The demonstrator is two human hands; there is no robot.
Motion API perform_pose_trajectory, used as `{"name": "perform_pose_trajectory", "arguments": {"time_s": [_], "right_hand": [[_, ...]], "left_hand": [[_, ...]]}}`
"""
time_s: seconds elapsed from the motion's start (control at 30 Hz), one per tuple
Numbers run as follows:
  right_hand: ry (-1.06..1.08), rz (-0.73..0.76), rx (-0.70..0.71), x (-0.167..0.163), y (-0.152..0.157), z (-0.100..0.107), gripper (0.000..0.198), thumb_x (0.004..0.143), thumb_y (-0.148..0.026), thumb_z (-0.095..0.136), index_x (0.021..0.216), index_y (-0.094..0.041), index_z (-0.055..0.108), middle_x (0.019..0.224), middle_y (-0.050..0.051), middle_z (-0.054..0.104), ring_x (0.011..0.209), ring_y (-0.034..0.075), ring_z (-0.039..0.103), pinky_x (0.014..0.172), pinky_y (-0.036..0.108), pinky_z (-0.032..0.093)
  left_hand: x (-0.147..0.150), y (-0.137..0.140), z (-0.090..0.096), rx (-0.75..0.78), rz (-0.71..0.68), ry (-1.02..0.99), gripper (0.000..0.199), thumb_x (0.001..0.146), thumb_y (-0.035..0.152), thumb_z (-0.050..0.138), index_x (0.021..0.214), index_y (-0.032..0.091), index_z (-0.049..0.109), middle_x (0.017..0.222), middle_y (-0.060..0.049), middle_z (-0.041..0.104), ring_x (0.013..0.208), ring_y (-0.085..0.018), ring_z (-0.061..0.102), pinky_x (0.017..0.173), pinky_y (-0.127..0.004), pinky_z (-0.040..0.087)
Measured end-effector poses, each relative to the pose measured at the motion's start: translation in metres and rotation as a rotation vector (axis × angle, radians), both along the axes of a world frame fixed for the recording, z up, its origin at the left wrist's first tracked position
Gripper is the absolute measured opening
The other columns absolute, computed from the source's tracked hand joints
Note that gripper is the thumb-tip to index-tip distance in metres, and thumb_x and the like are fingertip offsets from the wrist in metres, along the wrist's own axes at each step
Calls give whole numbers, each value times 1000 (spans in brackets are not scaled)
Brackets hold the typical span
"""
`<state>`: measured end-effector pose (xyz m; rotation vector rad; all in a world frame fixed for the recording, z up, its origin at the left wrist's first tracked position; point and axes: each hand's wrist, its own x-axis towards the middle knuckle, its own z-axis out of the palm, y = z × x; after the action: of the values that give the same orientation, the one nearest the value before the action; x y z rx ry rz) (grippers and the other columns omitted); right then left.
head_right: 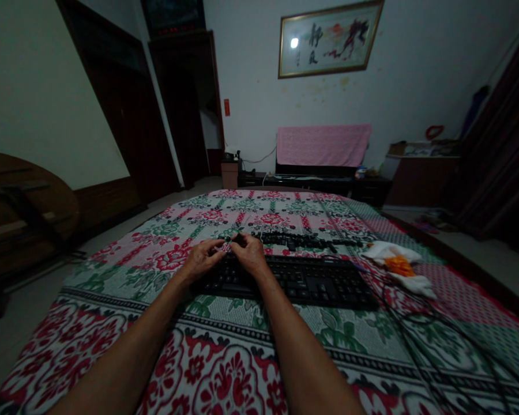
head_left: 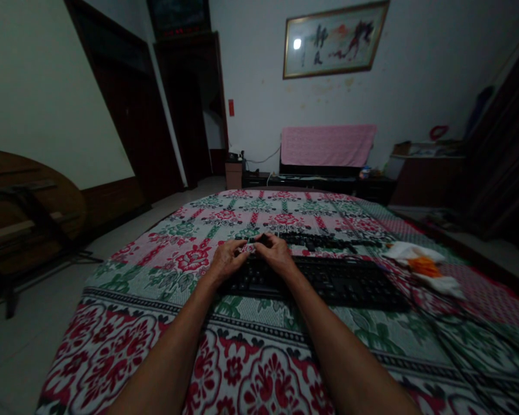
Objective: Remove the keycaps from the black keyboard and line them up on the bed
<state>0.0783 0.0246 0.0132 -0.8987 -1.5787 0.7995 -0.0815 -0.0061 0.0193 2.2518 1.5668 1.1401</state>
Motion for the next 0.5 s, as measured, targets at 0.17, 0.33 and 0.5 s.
{"name": "perform_pose_trajectory", "arguments": {"time_s": [0.17, 0.33, 0.5], "right_hand": [[-51, -15, 31, -7, -7, 4, 18, 69, -28, 54, 81, -17, 61, 71, 0, 64, 66, 14, 59, 65, 23, 46], [-149, -210, 64, 5, -4, 7, 18, 70, -28, 51, 79, -17, 61, 71, 1, 64, 66, 14, 59, 67, 25, 45], [-231, -319, 91, 15, -1, 4, 18, 70, -28, 50, 79, -18, 62, 69, 2, 65, 64, 15, 60, 66, 25, 44]], "left_hand": [[0, 0, -1, 60, -60, 66, 27, 78, 25, 54, 101, 17, 65, 82, -4, 63, 76, -13, 56, 72, -25, 44], [0, -1, -2, 4, -68, 173, 27, 76, 20, 54, 100, 19, 66, 82, -4, 62, 78, -14, 56, 73, -25, 43], [8, -2, 0, -76, -36, 391, 23, 76, 33, 56, 92, 23, 69, 80, -4, 60, 79, -17, 55, 72, -27, 42]]}}
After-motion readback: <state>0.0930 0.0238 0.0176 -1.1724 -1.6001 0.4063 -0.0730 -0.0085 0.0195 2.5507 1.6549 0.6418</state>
